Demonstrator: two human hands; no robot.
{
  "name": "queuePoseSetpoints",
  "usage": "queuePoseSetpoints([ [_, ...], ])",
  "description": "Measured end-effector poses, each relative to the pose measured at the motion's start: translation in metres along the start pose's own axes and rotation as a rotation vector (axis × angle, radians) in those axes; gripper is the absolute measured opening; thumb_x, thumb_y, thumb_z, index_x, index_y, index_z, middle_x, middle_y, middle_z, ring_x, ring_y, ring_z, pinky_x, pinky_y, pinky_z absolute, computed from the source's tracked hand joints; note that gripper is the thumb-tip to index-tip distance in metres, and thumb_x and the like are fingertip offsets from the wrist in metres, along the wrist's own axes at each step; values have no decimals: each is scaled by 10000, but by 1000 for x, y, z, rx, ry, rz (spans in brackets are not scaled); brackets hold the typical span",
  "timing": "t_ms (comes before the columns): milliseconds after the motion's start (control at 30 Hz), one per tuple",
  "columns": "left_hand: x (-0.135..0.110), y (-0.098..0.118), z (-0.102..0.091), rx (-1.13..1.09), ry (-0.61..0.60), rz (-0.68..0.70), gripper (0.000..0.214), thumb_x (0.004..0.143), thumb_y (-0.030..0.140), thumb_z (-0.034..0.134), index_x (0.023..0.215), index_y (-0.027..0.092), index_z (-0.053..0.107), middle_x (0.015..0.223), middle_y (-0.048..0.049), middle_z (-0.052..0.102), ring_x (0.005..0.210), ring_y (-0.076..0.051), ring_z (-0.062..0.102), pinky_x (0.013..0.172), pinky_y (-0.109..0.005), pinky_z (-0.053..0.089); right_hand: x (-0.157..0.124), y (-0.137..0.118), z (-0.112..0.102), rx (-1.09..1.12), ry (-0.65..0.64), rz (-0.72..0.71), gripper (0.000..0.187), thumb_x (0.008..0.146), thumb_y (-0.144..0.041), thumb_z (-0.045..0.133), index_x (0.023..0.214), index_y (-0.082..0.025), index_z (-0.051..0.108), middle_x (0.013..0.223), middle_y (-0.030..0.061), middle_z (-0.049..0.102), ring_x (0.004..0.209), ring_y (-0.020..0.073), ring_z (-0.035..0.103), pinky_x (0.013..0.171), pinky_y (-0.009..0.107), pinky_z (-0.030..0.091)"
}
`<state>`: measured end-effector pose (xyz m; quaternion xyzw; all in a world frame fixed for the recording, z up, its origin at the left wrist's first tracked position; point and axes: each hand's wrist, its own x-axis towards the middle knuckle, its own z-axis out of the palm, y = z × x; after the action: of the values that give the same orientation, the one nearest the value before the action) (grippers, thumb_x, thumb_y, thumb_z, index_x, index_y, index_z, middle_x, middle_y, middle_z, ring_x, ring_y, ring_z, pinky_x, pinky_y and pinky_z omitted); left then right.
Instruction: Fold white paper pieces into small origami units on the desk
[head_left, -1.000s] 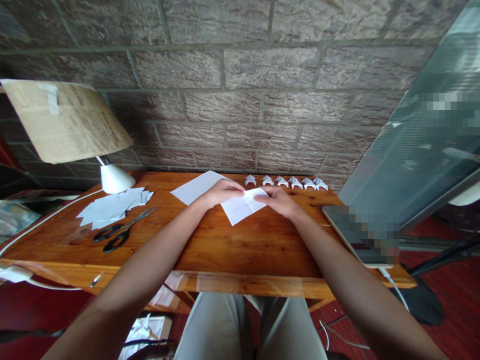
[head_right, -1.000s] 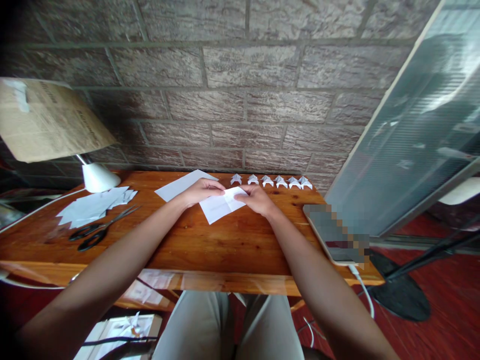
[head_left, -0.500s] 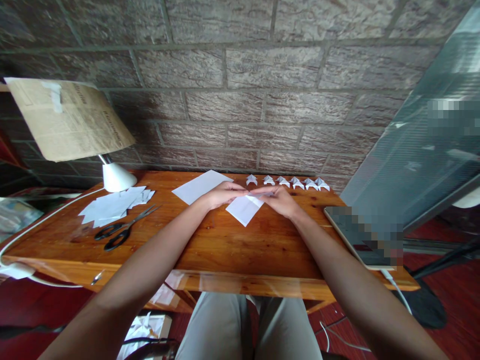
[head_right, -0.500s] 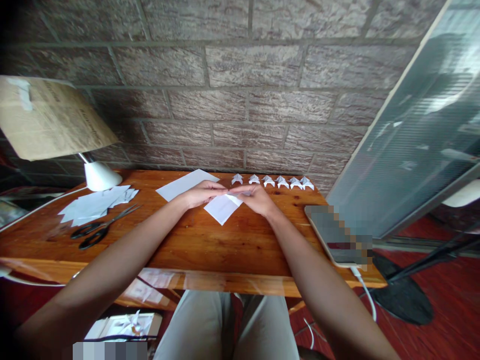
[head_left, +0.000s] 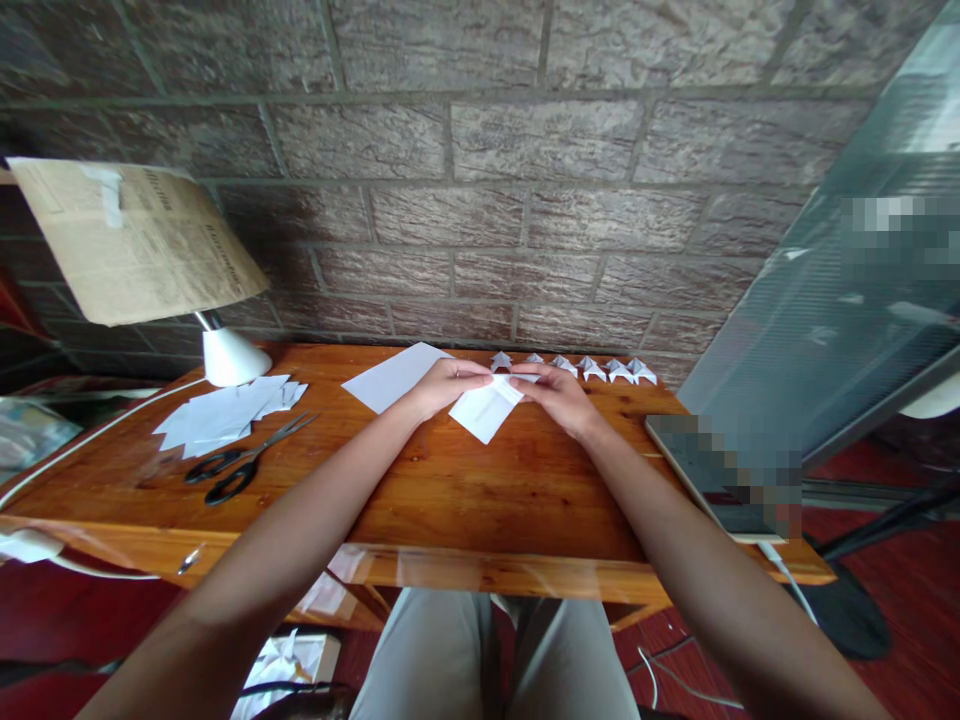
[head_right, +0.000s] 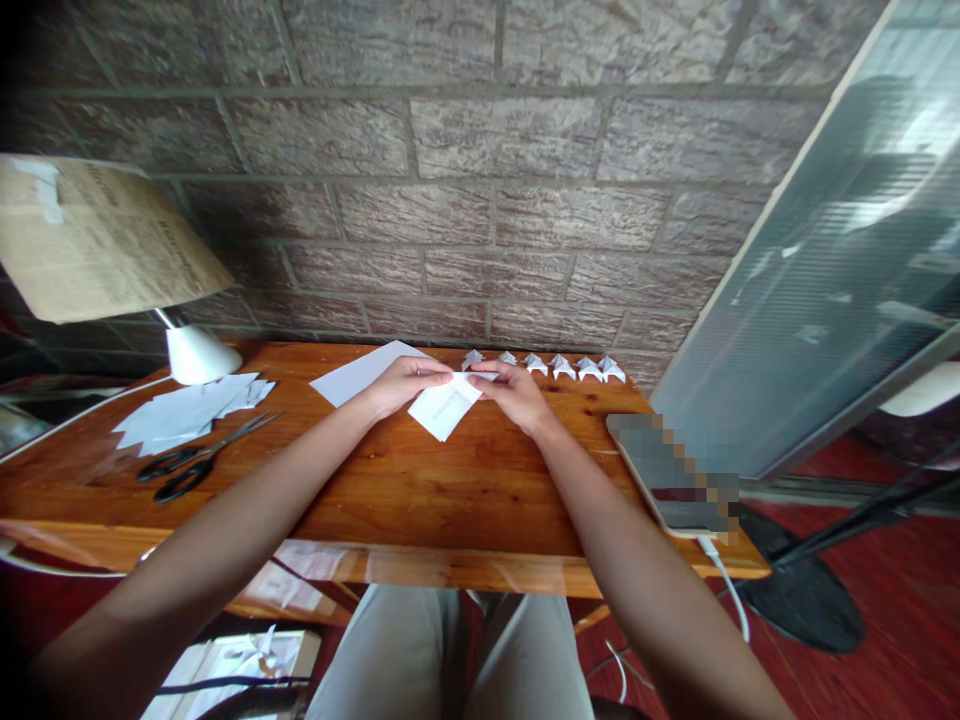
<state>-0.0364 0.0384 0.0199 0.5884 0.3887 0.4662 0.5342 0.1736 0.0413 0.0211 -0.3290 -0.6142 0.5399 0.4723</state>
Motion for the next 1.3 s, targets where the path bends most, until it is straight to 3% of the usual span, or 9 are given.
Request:
queuePoseSetpoints([
  [300, -3, 4, 0, 141, -92, 5, 387, 655, 423, 785, 917, 140, 760, 852, -77, 739, 722, -172, 629, 662, -275, 425, -1, -1, 0, -41, 13, -12, 358, 588, -372, 829, 882, -198, 722, 880, 21, 716, 741, 157, 638, 708, 312, 529],
  [400, -4, 5, 2, 171, -74, 6, 396, 660, 432, 779, 918, 132, 757, 820, -74, 734, 683, -162, 614, 617, -263, 404, -1, -1, 0, -48, 12, -26, 417, 603, -358, 820, 966, -198, 691, 853, 17, 710, 731, 157, 636, 697, 311, 527],
  [567, -5, 6, 6, 108, -42, 15, 397, 649, 431, 789, 900, 126, 750, 845, -82, 740, 716, -174, 632, 674, -282, 438, -2, -4, 1, 34, 69, 29, 568, 589, -334, 839, 1092, -199, 612, 830, 15, 713, 737, 154, 653, 711, 313, 548],
  [833, -7, 6, 8, 119, -45, 12, 408, 663, 450, 776, 904, 124, 736, 819, -70, 726, 724, -169, 627, 686, -279, 439, -4, -7, 1, 54, 50, 107, 359, 611, -396, 832, 844, -163, 690, 893, 58, 732, 814, 169, 674, 748, 299, 551],
  [1300, -8, 1, 15, 231, -147, 21, 374, 727, 474, 710, 890, 138, 727, 767, -35, 692, 691, -144, 586, 656, -258, 428, -7, -14, 2, -16, 19, 34, 397, 641, -525, 772, 852, -191, 742, 799, 26, 723, 713, 152, 623, 700, 292, 502],
])
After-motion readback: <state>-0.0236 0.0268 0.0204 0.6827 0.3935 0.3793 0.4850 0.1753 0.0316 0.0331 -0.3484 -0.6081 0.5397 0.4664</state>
